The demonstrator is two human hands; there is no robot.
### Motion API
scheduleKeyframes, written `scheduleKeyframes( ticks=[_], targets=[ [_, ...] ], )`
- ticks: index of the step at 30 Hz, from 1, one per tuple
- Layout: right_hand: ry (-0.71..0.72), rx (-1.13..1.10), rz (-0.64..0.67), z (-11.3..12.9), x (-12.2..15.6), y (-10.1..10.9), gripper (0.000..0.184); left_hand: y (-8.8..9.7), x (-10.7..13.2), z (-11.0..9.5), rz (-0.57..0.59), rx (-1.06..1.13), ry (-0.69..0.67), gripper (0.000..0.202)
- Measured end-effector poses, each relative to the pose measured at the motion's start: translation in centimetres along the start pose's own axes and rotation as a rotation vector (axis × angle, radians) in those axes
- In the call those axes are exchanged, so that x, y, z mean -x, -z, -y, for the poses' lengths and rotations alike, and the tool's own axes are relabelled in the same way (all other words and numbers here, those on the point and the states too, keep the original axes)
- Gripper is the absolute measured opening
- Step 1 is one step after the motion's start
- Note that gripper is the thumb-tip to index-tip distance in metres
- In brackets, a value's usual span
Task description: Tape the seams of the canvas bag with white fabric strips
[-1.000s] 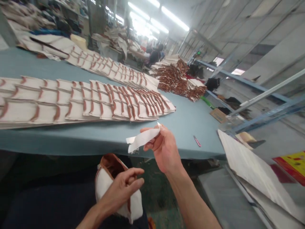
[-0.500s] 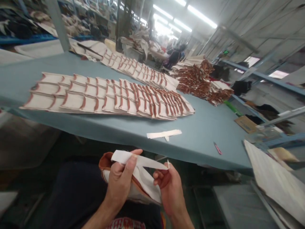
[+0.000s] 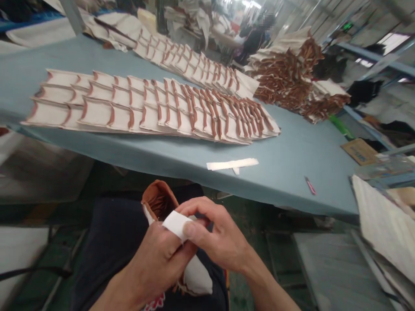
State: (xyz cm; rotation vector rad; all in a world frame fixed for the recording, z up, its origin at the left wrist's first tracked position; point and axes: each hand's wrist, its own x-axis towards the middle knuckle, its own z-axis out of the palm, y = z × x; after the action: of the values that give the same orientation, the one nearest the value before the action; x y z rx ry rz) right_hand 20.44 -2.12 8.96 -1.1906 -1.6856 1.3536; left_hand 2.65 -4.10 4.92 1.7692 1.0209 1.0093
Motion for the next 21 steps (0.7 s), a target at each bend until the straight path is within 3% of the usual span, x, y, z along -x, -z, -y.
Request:
scheduleKeyframes(
  ticks=[5, 12, 17, 21],
  targets=[
    [-0.068, -0.097, -0.020, 0.2, -1.0, -2.1, 0.021, 0.2, 0.4, 0.4, 0.039, 0.026, 0.081, 0.034],
    [-0.162, -0.238, -0.017, -0.3, -1.8, -2.8, 0.025, 0.2, 1.0, 0.0, -0.057, -0.013, 0.216, 0.027],
    [-0.235, -0.431, -0.069, -1.7, -2.6, -3.0, 0.030, 0.1, 3.5, 0.7, -0.193, 0.229, 0.497, 0.026],
    [-0.278, -0.476, -0.026, -2.7, -2.4, -2.9, 0.034, 0.7, 5.5, 2.0, -0.211, 0.242, 0.487, 0.031]
  ],
)
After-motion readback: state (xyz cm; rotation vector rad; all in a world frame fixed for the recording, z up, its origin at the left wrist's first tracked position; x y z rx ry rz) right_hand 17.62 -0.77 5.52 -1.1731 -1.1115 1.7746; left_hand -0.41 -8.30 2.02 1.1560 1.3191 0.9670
